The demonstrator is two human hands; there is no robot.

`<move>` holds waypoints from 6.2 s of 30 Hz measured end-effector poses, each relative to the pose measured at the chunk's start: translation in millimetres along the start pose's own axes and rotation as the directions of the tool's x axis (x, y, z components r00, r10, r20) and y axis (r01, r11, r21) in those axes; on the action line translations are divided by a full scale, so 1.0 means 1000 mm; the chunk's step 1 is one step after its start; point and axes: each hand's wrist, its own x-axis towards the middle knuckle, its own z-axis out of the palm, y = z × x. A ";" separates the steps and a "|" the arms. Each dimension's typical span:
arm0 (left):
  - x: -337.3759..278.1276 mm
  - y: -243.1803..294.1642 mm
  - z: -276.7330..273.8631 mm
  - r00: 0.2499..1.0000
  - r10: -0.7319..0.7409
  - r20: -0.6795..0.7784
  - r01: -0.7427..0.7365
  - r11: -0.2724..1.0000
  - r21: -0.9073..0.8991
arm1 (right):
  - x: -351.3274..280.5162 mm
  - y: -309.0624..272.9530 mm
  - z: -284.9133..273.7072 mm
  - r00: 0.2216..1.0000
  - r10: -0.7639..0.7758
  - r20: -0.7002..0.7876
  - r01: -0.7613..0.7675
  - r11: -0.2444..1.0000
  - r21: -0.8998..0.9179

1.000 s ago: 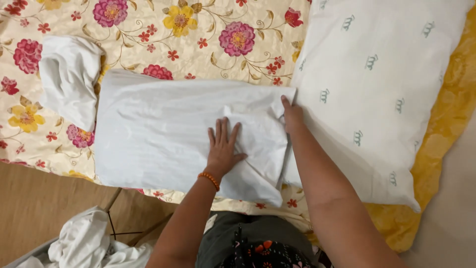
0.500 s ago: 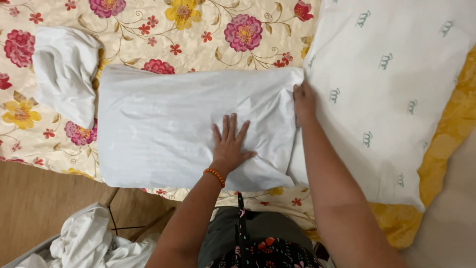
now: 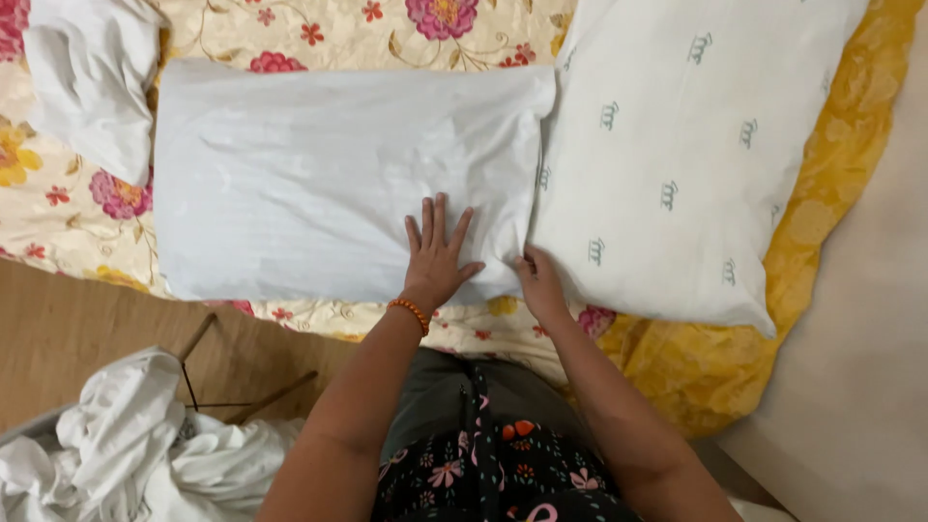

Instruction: The person places a white pillow onto a bed and inserts it into a white pillowcase. They smooth the case over the pillow, adjust the edges, and then place the finished pillow next to another pillow on the bed.

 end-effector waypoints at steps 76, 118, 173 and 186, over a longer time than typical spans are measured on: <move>0.072 -0.227 0.019 0.958 -0.172 0.230 0.143 0.980 0.140 | 0.128 -0.151 0.245 0.962 -0.268 0.048 0.203 0.589 -0.782; 0.103 -0.118 -0.002 0.926 -0.375 -0.028 0.376 0.925 0.058 | 0.191 -0.106 0.074 0.890 -0.403 0.212 0.405 0.486 -0.775; -0.149 -0.276 0.082 0.617 -0.772 0.154 0.280 0.032 -0.960 | -0.002 -0.055 0.127 0.841 0.532 0.103 -0.259 0.228 0.938; -0.163 -0.112 0.037 0.796 -0.605 -0.001 -0.045 -0.059 -0.997 | 0.085 -0.351 -0.020 0.974 -0.221 0.058 0.092 0.610 0.787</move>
